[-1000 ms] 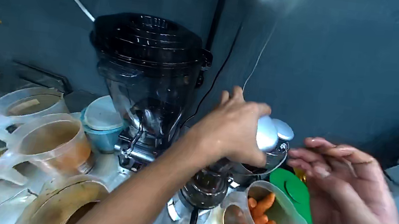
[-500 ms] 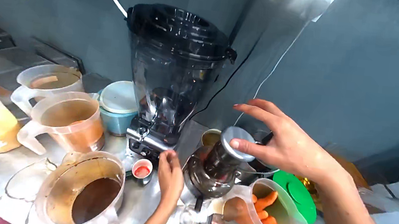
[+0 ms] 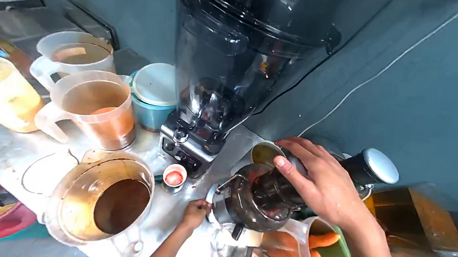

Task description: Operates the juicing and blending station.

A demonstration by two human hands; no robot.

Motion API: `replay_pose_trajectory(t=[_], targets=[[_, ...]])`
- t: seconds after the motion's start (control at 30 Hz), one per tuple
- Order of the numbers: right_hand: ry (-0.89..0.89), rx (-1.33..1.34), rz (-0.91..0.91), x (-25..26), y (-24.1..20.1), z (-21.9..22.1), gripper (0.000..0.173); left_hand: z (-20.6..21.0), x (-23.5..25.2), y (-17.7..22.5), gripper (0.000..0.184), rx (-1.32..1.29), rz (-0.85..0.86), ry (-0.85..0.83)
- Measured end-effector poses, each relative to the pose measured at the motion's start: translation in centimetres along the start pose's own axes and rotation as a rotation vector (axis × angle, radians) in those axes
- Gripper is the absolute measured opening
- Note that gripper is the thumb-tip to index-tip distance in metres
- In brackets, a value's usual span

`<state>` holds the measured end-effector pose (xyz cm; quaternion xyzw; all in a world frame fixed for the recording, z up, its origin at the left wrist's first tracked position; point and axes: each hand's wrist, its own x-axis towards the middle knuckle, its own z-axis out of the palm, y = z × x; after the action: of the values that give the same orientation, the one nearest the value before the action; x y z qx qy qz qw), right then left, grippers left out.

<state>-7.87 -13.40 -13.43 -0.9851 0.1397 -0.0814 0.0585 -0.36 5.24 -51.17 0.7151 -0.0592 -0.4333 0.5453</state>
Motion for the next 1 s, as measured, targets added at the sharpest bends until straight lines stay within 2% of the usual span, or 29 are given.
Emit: replay_pose_trajectory(t=[0.13,0.23,0.3,0.37,0.4,0.47,0.53,0.6,0.67,0.8,0.9,1.0], targets=[[0.008,0.0,0.018,-0.1,-0.3,0.0,0.074,-0.3,0.0,0.1,0.018,-0.018,-0.052,-0.022],[0.008,0.006,0.028,0.0,-0.4,0.0,0.074,-0.3,0.1,-0.5,0.02,-0.018,-0.023,0.003],[0.014,0.012,0.033,-0.1,-0.5,0.0,0.074,-0.5,-0.3,-0.9,0.03,0.076,-0.017,0.012],[0.013,0.011,0.037,-0.2,-0.6,0.1,0.074,-1.2,-2.0,-0.7,0.032,0.338,-0.055,-0.115],[0.013,0.011,0.037,-0.2,-0.6,0.0,0.074,-1.6,-3.1,-0.2,0.039,0.539,-0.078,-0.224],[0.018,0.01,0.034,-0.2,-0.5,0.0,0.074,-1.7,-5.1,0.7,0.069,0.848,-0.079,-0.394],[0.009,0.014,0.033,-0.3,-0.5,0.0,0.073,-0.8,-6.6,0.3,0.1,0.916,0.005,-0.403],[0.012,0.014,0.03,-0.2,-0.5,0.1,0.074,0.2,-7.1,-0.7,0.114,0.879,0.144,-0.311],[0.013,0.008,0.037,-0.3,-0.6,0.1,0.074,1.0,-7.3,-1.5,0.115,0.852,0.276,-0.229],[0.009,-0.005,0.048,-0.3,-0.7,0.1,0.074,1.5,-7.5,-1.9,0.099,0.758,0.505,-0.119],[0.002,-0.004,0.065,-0.3,-0.8,0.0,0.074,1.3,-8.1,-2.0,0.093,0.744,0.584,-0.077],[-0.002,-0.007,0.058,-0.3,-0.7,-0.4,0.074,1.1,-9.0,-1.5,0.091,0.692,0.574,-0.075]])
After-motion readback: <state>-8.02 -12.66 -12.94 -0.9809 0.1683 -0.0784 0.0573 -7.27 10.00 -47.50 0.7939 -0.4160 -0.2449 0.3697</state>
